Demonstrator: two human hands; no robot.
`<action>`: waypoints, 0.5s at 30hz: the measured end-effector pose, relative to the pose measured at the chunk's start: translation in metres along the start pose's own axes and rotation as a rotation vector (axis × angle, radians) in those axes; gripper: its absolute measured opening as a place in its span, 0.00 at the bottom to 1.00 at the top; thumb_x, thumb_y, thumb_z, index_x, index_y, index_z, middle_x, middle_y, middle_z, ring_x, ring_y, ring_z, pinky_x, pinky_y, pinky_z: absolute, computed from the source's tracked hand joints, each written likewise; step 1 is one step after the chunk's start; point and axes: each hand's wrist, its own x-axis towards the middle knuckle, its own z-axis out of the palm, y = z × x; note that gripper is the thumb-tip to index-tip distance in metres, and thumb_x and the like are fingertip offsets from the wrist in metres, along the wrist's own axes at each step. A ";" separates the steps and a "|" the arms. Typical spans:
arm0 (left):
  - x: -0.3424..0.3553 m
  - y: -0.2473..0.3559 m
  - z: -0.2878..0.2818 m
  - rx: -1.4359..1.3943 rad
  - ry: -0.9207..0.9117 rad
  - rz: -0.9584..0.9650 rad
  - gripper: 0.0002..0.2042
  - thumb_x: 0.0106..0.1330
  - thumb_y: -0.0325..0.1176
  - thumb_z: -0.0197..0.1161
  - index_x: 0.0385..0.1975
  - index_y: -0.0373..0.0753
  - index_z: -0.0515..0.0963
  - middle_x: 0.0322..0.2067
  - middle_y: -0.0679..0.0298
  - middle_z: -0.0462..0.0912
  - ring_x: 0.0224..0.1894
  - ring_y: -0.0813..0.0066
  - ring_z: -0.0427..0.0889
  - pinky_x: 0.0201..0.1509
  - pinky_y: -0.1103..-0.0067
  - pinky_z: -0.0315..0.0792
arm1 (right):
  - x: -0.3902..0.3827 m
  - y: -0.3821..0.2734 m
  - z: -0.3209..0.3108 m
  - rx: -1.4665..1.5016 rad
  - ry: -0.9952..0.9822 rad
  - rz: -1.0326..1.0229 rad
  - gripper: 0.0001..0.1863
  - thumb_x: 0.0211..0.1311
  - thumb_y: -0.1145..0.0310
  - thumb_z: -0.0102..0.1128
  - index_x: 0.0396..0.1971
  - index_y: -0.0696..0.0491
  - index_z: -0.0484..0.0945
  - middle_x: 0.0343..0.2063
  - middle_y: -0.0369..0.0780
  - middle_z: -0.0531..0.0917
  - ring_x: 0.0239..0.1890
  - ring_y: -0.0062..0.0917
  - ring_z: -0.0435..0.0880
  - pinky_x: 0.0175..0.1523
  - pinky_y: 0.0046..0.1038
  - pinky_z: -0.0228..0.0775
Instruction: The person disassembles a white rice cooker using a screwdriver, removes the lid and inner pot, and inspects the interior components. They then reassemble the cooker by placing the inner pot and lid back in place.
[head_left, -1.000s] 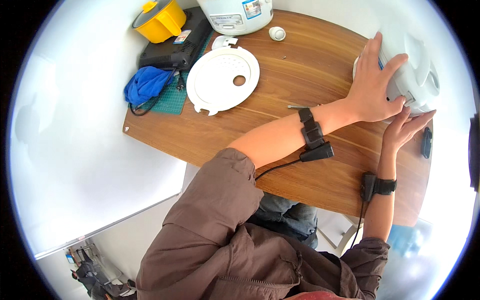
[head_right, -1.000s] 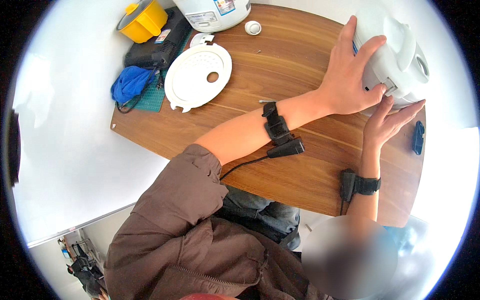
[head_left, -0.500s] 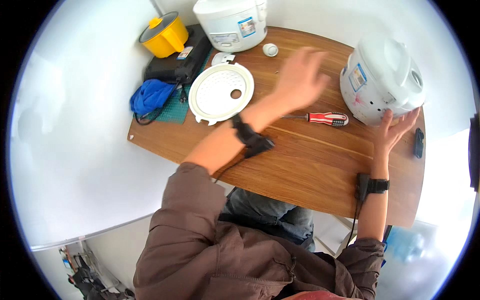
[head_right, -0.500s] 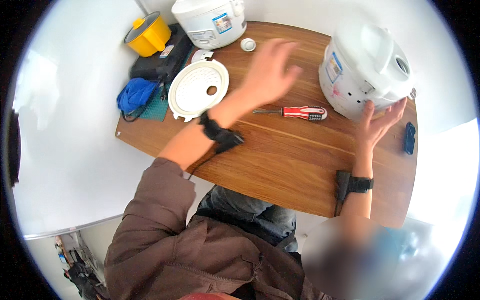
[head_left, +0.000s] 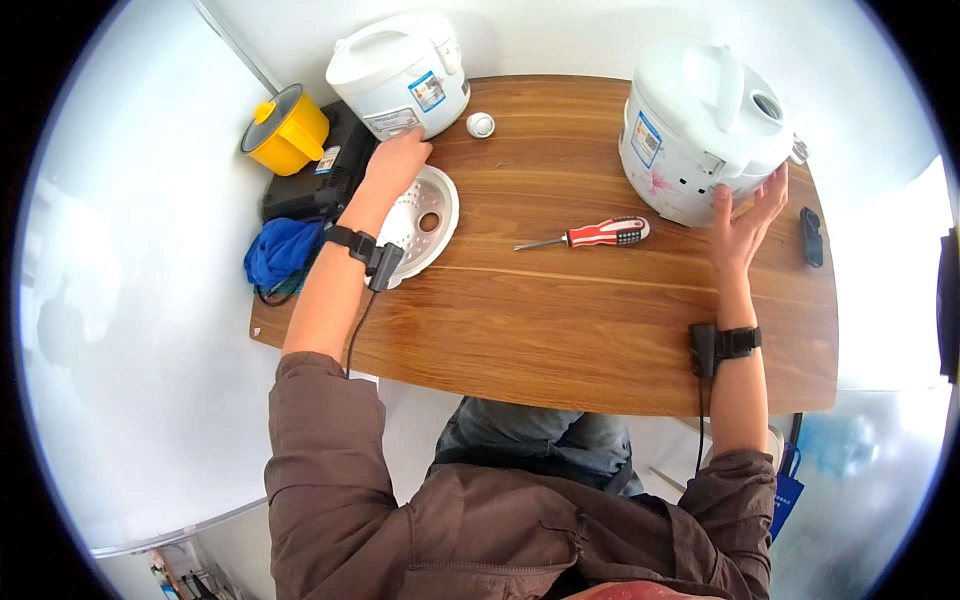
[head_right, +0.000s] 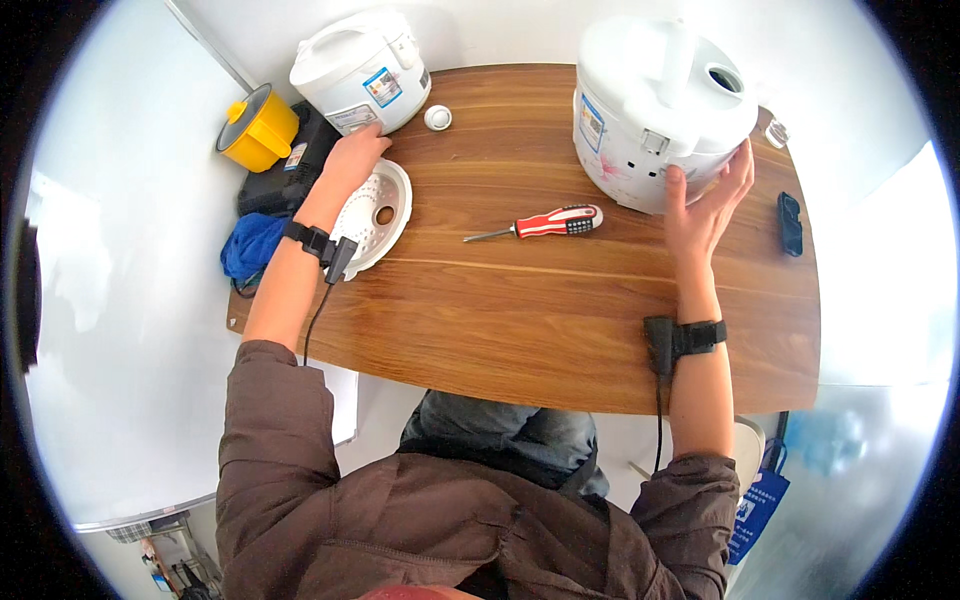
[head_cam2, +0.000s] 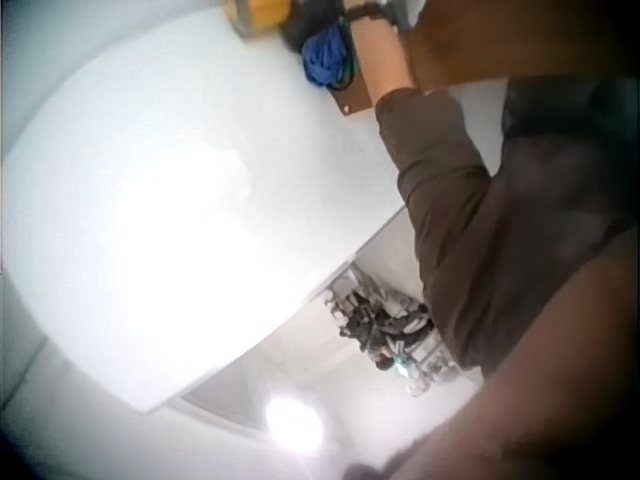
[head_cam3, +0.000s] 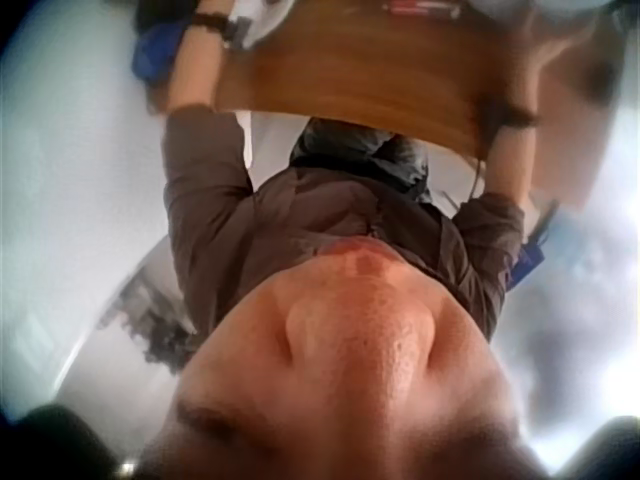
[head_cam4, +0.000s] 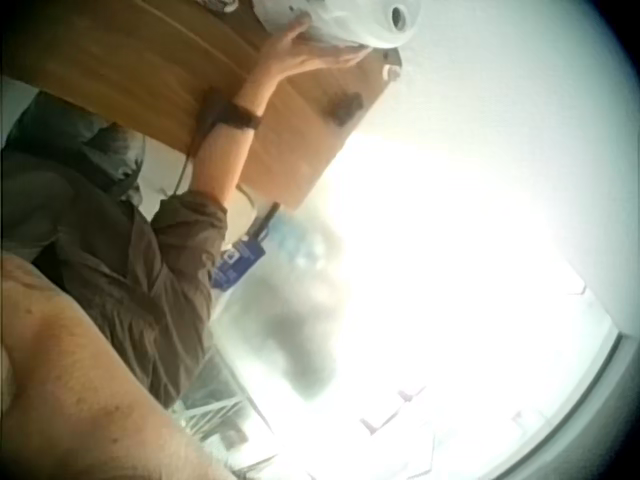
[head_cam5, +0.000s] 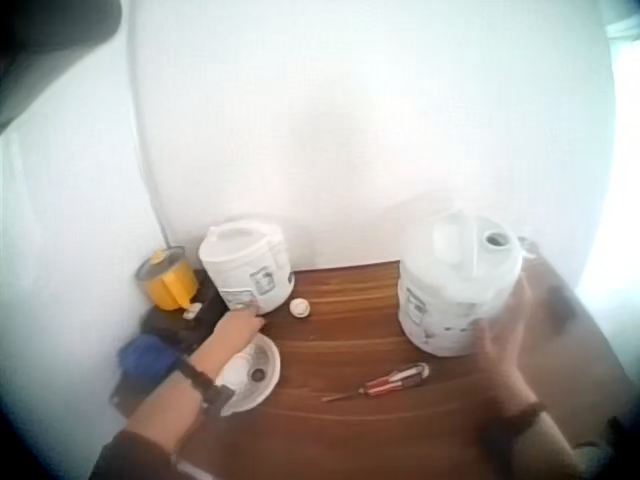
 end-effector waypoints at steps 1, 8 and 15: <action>0.006 0.003 -0.001 0.010 -0.008 0.020 0.07 0.65 0.26 0.58 0.34 0.37 0.84 0.43 0.55 0.81 0.49 0.55 0.85 0.50 0.63 0.82 | 0.000 0.003 -0.003 -0.007 0.008 0.002 0.51 0.68 0.41 0.62 0.76 0.57 0.47 0.71 0.54 0.55 0.73 0.47 0.56 0.71 0.54 0.60; -0.002 0.000 0.000 0.180 -0.081 0.045 0.06 0.63 0.24 0.58 0.31 0.33 0.83 0.42 0.52 0.82 0.48 0.56 0.86 0.45 0.66 0.84 | 0.003 0.000 -0.007 -0.140 -0.097 -0.087 0.51 0.69 0.45 0.64 0.77 0.56 0.45 0.71 0.54 0.54 0.73 0.46 0.56 0.71 0.50 0.62; -0.002 -0.004 0.001 0.013 -0.135 -0.157 0.06 0.66 0.29 0.64 0.36 0.34 0.83 0.41 0.44 0.84 0.42 0.46 0.87 0.45 0.60 0.82 | 0.004 0.010 -0.005 -0.049 -0.027 -0.074 0.54 0.64 0.48 0.69 0.76 0.58 0.45 0.70 0.58 0.54 0.70 0.53 0.60 0.72 0.54 0.56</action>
